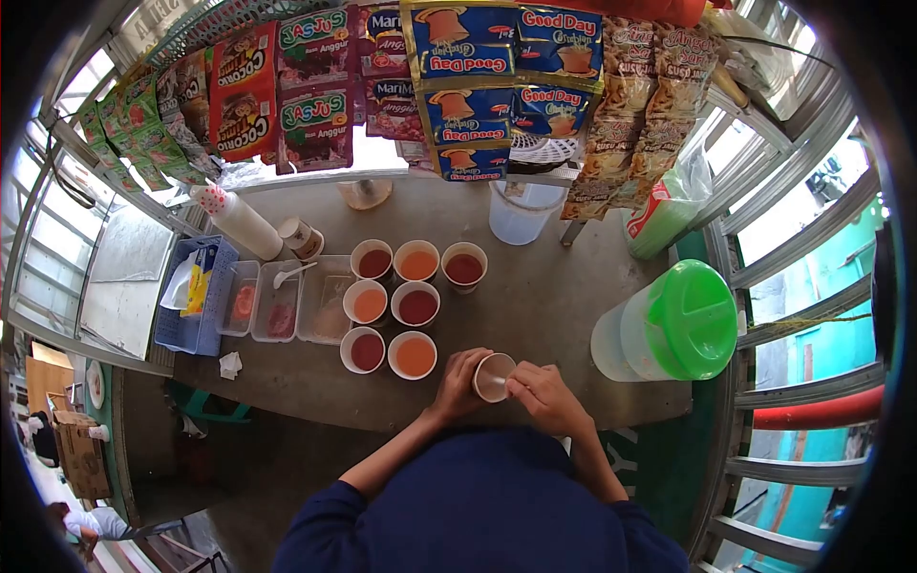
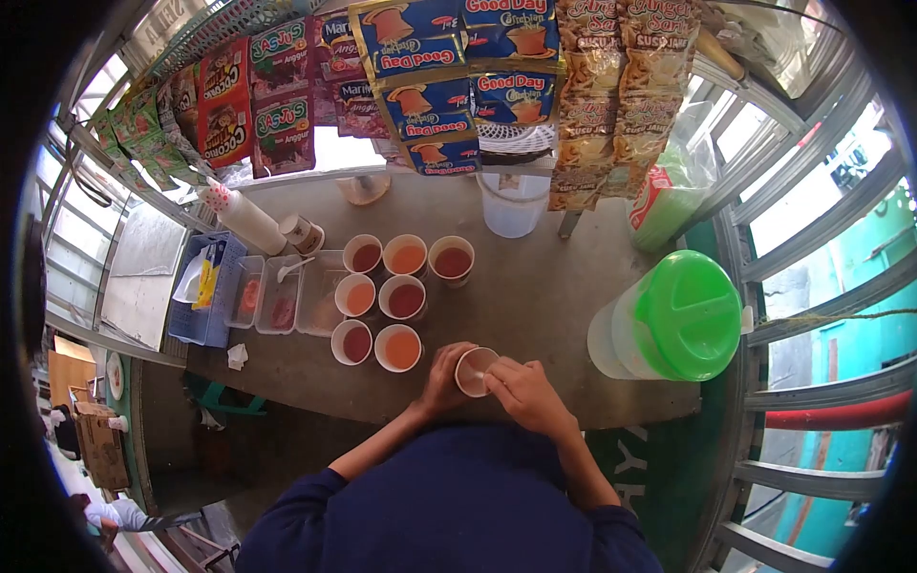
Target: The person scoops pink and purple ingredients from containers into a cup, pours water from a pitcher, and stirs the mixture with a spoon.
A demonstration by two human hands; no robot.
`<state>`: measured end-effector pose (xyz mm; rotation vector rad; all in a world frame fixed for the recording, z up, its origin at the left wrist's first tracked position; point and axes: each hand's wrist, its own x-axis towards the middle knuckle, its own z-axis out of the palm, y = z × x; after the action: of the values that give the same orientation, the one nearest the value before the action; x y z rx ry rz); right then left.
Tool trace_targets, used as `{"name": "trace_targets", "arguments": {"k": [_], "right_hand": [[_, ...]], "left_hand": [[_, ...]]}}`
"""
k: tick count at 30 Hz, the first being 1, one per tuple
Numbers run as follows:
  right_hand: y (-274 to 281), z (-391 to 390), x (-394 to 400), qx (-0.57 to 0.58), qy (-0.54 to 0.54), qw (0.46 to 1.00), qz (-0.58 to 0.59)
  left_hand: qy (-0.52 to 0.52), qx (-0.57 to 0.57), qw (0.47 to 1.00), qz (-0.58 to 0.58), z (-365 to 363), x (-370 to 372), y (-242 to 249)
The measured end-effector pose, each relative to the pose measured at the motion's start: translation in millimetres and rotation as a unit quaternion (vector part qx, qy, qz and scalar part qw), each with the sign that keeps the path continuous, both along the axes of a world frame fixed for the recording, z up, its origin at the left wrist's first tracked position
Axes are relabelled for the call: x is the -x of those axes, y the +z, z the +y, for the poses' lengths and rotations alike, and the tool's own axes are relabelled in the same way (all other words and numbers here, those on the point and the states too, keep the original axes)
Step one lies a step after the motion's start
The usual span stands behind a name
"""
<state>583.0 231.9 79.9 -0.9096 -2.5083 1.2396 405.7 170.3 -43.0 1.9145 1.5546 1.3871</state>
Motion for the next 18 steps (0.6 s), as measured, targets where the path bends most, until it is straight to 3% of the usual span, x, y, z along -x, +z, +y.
{"name": "trace_targets", "arguments": {"k": [2, 4, 7, 11, 14, 16, 18], "right_hand": [[1.1, -0.3, -1.6, -0.037, -0.028, 0.999, -0.008], [3.3, 4.0, -3.9, 0.033, 0.024, 0.999, -0.009], [-2.7, -0.9, -0.4, -0.019, -0.025, 0.999, 0.026], [-3.0, 2.8, -2.3, 0.002, 0.015, 1.000, 0.001], [0.7, 0.9, -1.9, -0.002, -0.027, 0.999, 0.030], [1.7, 4.3, -3.9, 0.012, 0.013, 1.000, -0.016], [-2.7, 3.1, -2.1, 0.022, 0.000, 0.999, 0.024]], "left_hand": [[0.000, 0.001, 1.000, -0.001, -0.6, -0.2, 1.2], [0.005, 0.000, 1.000, 0.000, 0.6, 0.3, 1.1], [0.000, -0.002, 1.000, -0.006, -0.8, 0.0, -2.5], [-0.001, -0.009, 1.000, -0.003, 2.1, 0.4, -1.6], [-0.004, -0.007, 1.000, -0.003, 0.5, 0.5, 0.2], [0.000, -0.002, 1.000, 0.001, 1.8, -0.2, 0.6], [-0.004, 0.001, 1.000, 0.000, 1.3, 0.4, -1.4]]}}
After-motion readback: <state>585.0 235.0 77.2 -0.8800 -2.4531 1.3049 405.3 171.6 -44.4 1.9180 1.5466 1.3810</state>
